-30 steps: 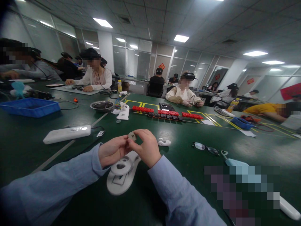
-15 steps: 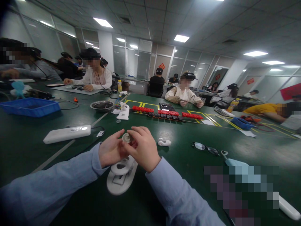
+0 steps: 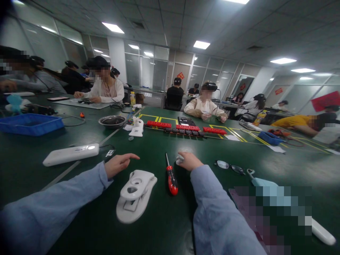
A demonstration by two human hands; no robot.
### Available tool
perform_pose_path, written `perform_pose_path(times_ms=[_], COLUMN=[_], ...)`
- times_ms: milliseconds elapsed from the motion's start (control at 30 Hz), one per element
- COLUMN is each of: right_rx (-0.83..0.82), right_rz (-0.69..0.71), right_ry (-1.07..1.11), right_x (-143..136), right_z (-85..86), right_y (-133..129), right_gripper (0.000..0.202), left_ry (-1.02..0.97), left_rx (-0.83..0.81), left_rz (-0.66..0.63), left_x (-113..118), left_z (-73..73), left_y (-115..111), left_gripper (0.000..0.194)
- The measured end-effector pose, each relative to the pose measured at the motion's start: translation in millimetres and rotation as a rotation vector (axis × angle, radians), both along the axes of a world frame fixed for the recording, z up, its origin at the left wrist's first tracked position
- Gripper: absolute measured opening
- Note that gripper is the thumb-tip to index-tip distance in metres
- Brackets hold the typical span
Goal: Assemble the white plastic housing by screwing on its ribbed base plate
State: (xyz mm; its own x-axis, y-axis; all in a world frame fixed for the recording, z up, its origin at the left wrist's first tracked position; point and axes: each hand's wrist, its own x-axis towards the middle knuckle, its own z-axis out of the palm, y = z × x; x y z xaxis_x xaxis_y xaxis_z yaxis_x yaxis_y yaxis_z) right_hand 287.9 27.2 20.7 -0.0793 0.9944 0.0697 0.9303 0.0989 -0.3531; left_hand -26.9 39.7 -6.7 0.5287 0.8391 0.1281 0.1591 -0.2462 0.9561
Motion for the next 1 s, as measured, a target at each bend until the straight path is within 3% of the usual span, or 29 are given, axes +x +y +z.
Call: perform_pose_path(times_ms=[100, 167, 267, 333, 433, 567, 633, 800, 1000], right_rx=[0.002, 0.052, 0.093, 0.068, 0.041, 0.225, 0.239, 0.219, 0.207], right_rz=[-0.097, -0.158, -0.184, -0.127, 0.059, 0.145, 0.171, 0.323, 0.346], right_ry=[0.031, 0.094, 0.237, 0.396, 0.689, 0.523, 0.499, 0.447, 0.304], right_x=[5, 4, -10, -31, -69, -106, -114, -121, -123], right_z=[-15.5, -11.4, 5.7, 16.5, 23.3, 17.6, 14.2, 14.4, 18.0], right_y=[10, 13, 8, -3, -27, -54, -61, -67, -62], right_gripper=[0.024, 0.026, 0.043, 0.049, 0.035, 0.031, 0.031, 0.03, 0.019], left_ry=[0.432, 0.612, 0.753, 0.816, 0.873, 0.877, 0.871, 0.83, 0.859], left_rx=[0.326, 0.442, 0.587, 0.631, 0.662, 0.665, 0.649, 0.613, 0.575], left_rz=[-0.195, -0.192, -0.145, -0.145, -0.126, -0.104, -0.108, -0.133, -0.137], left_x=[-11, -10, 1, 10, 21, 28, 28, 25, 26], left_z=[-7.0, -8.2, -8.2, -6.9, -2.3, 2.9, 2.4, -3.4, -0.7], left_y=[-11, -19, -27, -29, -32, -37, -39, -37, -39], left_gripper=[0.088, 0.099, 0.085, 0.074, 0.07, 0.067, 0.065, 0.067, 0.066])
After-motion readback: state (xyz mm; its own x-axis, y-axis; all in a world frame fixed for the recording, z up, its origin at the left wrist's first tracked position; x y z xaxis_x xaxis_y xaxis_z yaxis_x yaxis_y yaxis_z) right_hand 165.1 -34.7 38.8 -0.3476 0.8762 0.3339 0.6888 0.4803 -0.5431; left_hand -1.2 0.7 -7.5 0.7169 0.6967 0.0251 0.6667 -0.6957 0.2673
